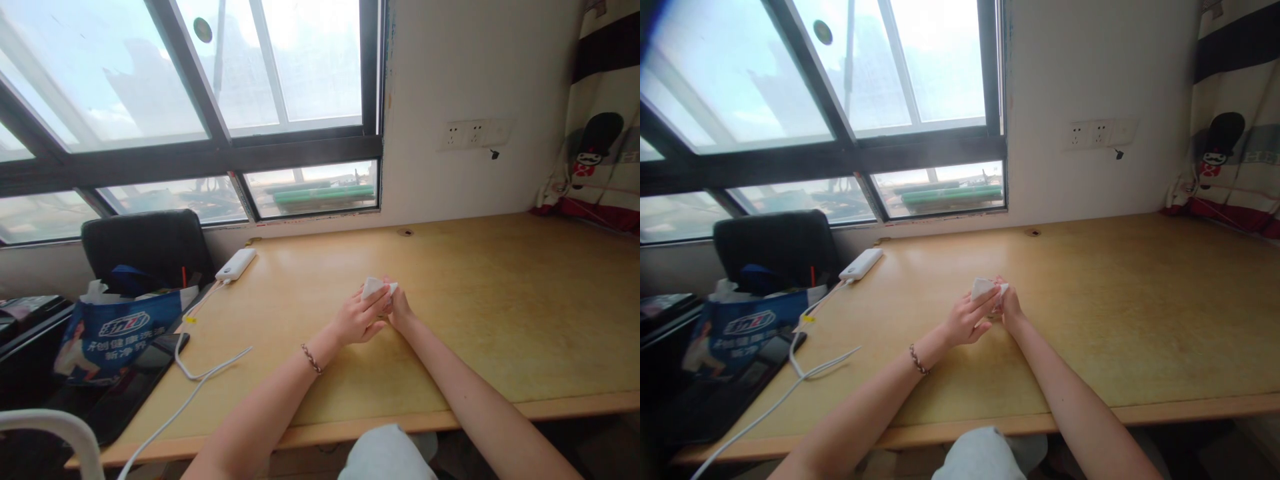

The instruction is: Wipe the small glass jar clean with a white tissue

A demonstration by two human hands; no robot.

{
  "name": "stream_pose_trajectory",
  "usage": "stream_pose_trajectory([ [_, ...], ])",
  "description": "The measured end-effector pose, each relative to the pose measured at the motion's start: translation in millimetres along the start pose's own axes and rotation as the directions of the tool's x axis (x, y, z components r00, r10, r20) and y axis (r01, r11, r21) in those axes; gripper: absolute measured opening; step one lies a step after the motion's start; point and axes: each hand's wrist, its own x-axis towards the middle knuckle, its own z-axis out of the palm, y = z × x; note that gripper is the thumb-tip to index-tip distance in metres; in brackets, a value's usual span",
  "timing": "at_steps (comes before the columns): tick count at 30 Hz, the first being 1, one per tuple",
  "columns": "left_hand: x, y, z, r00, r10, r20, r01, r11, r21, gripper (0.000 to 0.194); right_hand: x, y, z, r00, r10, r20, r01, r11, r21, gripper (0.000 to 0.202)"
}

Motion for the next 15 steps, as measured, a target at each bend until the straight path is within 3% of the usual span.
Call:
stream_pose_trajectory([
  [3,-1.1,-0.8,-1.5,0.997,0.078,0.003,-0.078,0.997,0.028,0.054,-1.0,-4.3,-0.2,0.998,0.047,0.031,-0.048,0.997,0.058,0.033],
  [7,-3.6,-3.4,-2.6,0.991,0.136,0.012,-0.137,0.99,0.043,0.053,-1.3,-9.3,-0.2,0.999,-0.042,-0.012,0.044,0.986,0.163,0.029],
  [12,-5.8,-6.6,-3.4,0.992,0.124,0.013,-0.124,0.99,0.067,0.051,-1.2,-16.8,-2.3,0.989,-0.117,-0.088,0.136,0.961,0.243,0.027],
  [15,-6.4,-8.6,-4.9,0.996,0.09,-0.007,-0.089,0.993,0.071,0.051,-4.7,-22.4,-1.7,0.99,-0.103,-0.1,0.126,0.957,0.26,0.028],
])
